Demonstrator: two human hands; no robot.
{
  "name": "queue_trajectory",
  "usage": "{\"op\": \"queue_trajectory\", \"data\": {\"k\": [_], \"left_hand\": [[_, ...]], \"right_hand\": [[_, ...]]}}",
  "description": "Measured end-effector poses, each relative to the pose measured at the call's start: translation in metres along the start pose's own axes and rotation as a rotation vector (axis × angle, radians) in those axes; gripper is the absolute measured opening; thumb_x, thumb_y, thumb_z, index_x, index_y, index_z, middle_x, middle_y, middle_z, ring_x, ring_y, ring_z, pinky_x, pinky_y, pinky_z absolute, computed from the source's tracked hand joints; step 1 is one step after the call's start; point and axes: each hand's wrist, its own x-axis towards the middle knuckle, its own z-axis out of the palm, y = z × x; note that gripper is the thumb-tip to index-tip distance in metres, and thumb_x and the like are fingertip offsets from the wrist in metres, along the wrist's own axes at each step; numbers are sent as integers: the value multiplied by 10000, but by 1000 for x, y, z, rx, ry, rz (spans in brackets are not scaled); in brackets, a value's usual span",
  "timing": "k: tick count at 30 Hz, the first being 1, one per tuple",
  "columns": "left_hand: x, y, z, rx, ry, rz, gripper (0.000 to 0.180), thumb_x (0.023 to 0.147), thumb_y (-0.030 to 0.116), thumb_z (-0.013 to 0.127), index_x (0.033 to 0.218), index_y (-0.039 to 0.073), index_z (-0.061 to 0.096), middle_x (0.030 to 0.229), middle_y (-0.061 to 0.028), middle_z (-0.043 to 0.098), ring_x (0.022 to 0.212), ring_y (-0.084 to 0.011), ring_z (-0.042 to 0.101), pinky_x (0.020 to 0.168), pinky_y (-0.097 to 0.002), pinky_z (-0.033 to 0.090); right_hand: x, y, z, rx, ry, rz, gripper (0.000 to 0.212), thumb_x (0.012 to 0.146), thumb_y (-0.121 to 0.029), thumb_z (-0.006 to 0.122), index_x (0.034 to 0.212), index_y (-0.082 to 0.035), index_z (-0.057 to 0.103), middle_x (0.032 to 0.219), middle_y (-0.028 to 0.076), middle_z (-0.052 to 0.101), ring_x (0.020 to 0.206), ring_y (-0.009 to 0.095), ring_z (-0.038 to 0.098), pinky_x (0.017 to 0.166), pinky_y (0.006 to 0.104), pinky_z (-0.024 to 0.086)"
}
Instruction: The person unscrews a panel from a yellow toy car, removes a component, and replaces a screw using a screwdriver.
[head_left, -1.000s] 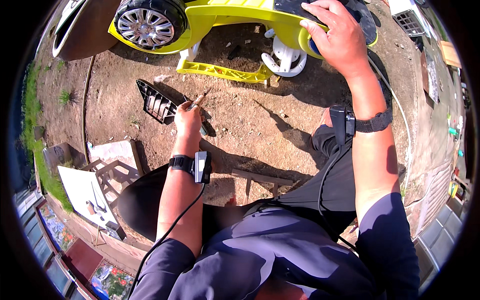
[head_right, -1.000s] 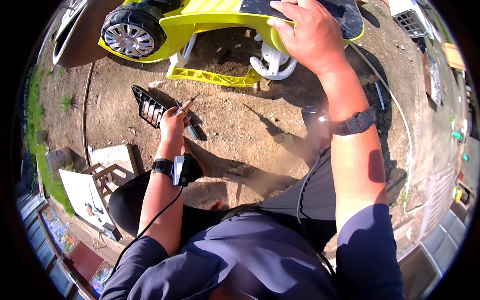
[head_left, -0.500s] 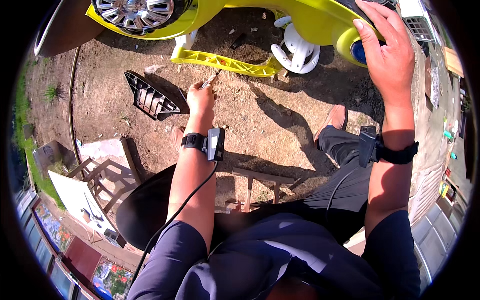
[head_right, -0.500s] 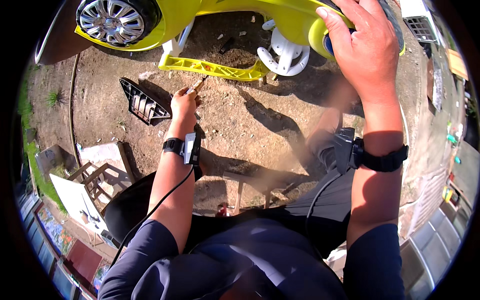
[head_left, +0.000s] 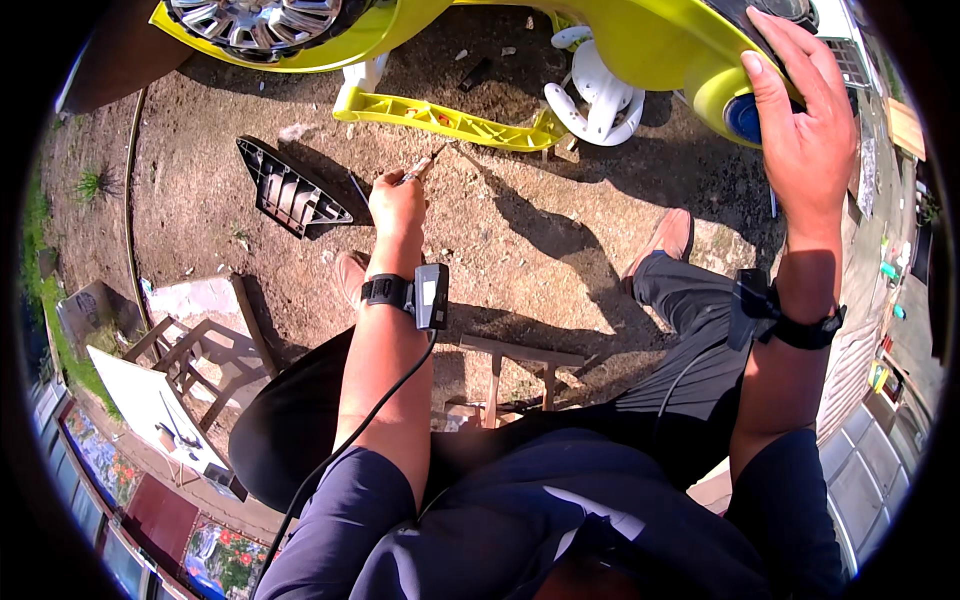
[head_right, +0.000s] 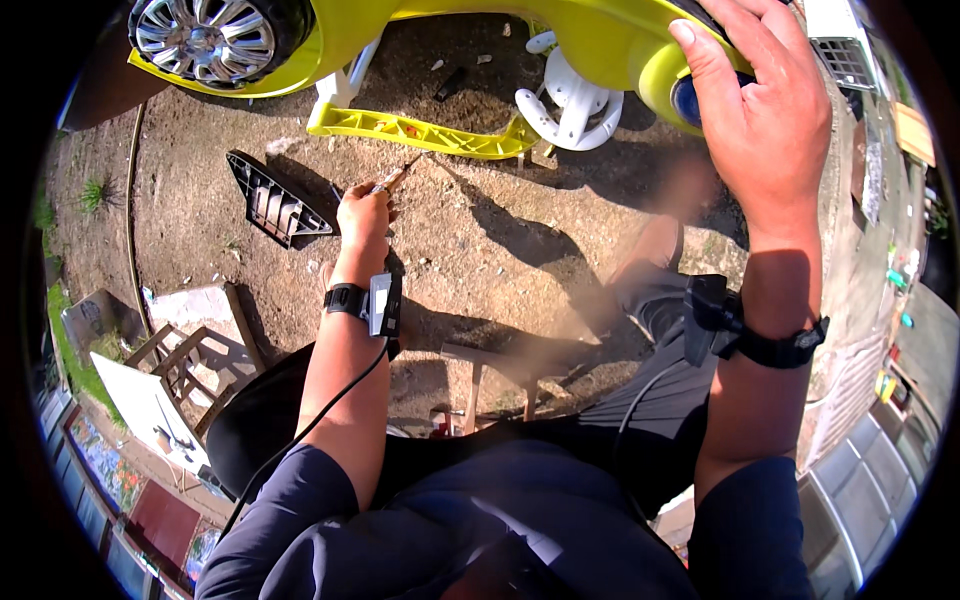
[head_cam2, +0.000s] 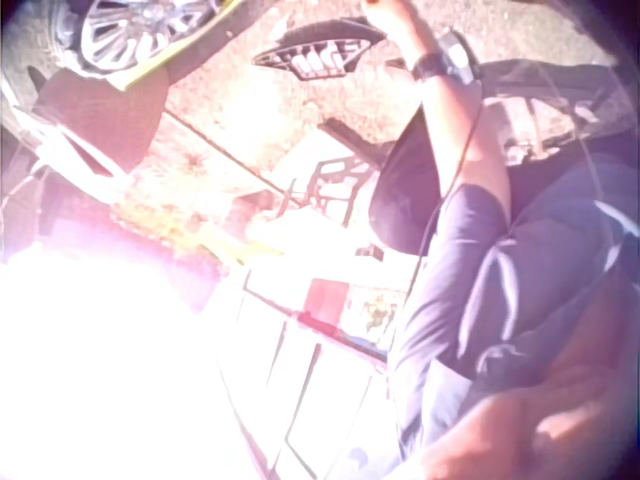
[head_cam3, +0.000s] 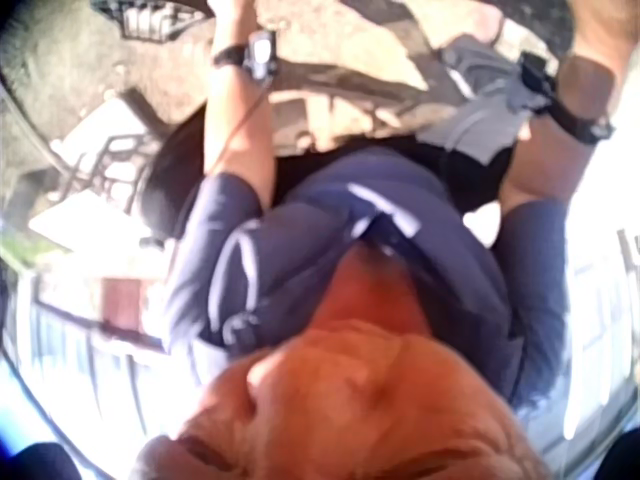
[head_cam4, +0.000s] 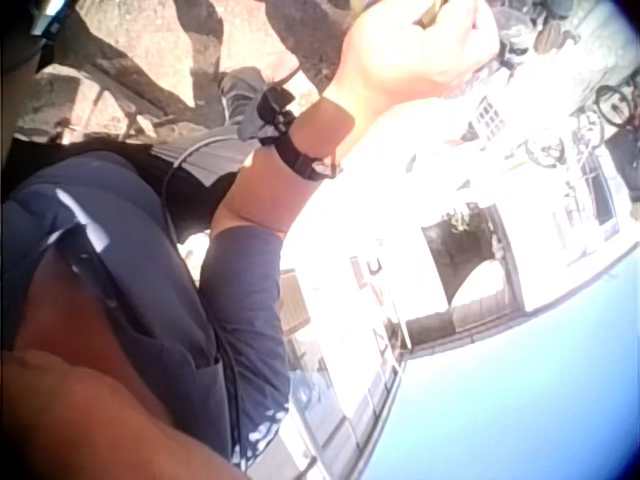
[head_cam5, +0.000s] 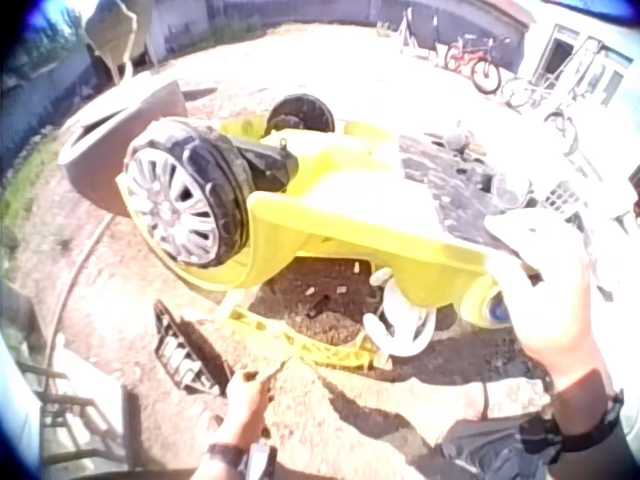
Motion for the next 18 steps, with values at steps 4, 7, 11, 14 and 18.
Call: {"op": "queue_trajectory", "data": {"k": [4, 7, 11, 14, 18], "left_hand": [[-2, 1, -5, -20, 17, -4, 390, 861, 63, 595, 1224, -78, 612, 874, -120, 685, 624, -155, 632, 550, -283, 514], [-9, 11, -11, -19, 0, -25, 343, 894, 34, 570, 1223, -60, 591, 825, -82, 643, 624, -136, 605, 540, -261, 518], [-8, 19, -20, 59, -37, 36, 383, 878, 62, 593, 1241, -62, 588, 830, -84, 657, 630, -139, 613, 548, -276, 512], [0, 17, -18, 111, -30, 133, 420, 861, 116, 646, 1240, -66, 627, 865, -113, 709, 640, -154, 642, 564, -296, 515], [1, 22, -4, 43, -64, 121, 432, 867, 91, 643, 1273, -51, 609, 897, -121, 708, 645, -151, 643, 565, -291, 515]], "right_hand": [[-4, 6, 6, -76, 45, -67, 250, 802, -49, 717, 1041, 22, 711, 1031, 179, 686, 973, 352, 647, 881, 415, 502], [-6, 18, -1, -111, -40, -49, 252, 796, -30, 716, 1042, 27, 709, 1019, 180, 680, 965, 354, 647, 863, 411, 510], [0, 13, -4, 38, -72, 1, 259, 788, -6, 714, 1045, 28, 711, 987, 180, 669, 939, 350, 651, 827, 399, 523], [-1, 6, -2, 79, -8, 1, 267, 781, 1, 713, 1047, 27, 712, 975, 181, 660, 914, 344, 655, 798, 390, 529], [-7, 19, -5, 128, -33, -15, 280, 777, 4, 712, 1057, 29, 709, 984, 179, 651, 911, 343, 655, 792, 383, 530]]}}
